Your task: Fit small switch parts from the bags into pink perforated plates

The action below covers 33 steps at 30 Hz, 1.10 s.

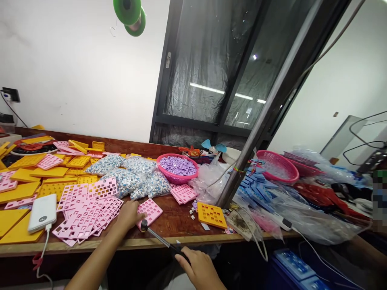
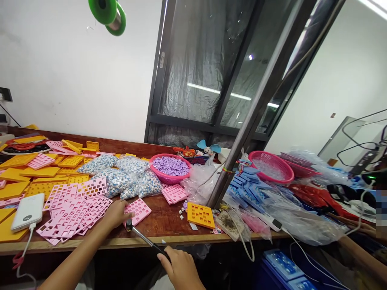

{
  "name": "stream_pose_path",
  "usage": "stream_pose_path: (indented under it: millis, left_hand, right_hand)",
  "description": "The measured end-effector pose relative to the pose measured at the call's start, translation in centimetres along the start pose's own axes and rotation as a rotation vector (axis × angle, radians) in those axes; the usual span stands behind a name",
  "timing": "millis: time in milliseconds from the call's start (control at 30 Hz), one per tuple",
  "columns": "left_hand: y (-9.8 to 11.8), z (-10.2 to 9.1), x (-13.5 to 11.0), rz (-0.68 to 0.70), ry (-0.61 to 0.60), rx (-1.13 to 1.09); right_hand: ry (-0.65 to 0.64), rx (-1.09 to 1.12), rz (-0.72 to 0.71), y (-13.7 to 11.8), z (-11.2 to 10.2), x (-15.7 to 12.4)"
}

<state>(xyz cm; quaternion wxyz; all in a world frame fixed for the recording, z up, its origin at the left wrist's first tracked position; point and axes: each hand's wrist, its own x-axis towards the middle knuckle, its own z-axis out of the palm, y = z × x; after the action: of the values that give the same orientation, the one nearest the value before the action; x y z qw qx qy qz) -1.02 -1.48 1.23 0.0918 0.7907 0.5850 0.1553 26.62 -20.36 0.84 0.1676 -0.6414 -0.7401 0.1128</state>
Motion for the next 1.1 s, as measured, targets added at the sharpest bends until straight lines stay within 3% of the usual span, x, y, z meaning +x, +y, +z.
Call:
stream_pose_path:
  millis: [233, 433, 567, 700, 800, 967, 1100]
  left_hand:
    - [0.1, -0.2, -0.5, -0.004, -0.023, -0.015]
    - [0.4, -0.1, -0.7, -0.001, -0.055, -0.015]
    - [1.6, 0.1, 0.2, 0.085, 0.037, -0.016]
    - [2.4, 1.2, 0.6, 0.21, 0.027, -0.038]
    - [2.2, 2.0, 0.8, 0.229, 0.022, -0.043]
    - [1.8, 1.9, 1.0, 0.187, 0.031, -0.049]
    - [1.6, 1.3, 1.2, 0.107, 0.057, -0.059]
  right_hand:
    - [0.01, -0.029, 0.046, 0.9, -0.9, -0.2]
    - [0.108, 0.202, 0.066, 1.5, -2.9, -1.3]
    - [0.106, 0.162, 0.043, 2.1, -1.5, -1.6]
    - [0.016, -0.013, 0.016, 2.5, 1.2, -1.9]
    - [0.025, -0.02, 0.004, 2.6, 2.4, -2.0]
    - [-0.001, -0.046, 0.022, 2.4, 2.4, -1.7]
    - [0.019, 0.094, -0.037, 1.8, 1.7, -1.4]
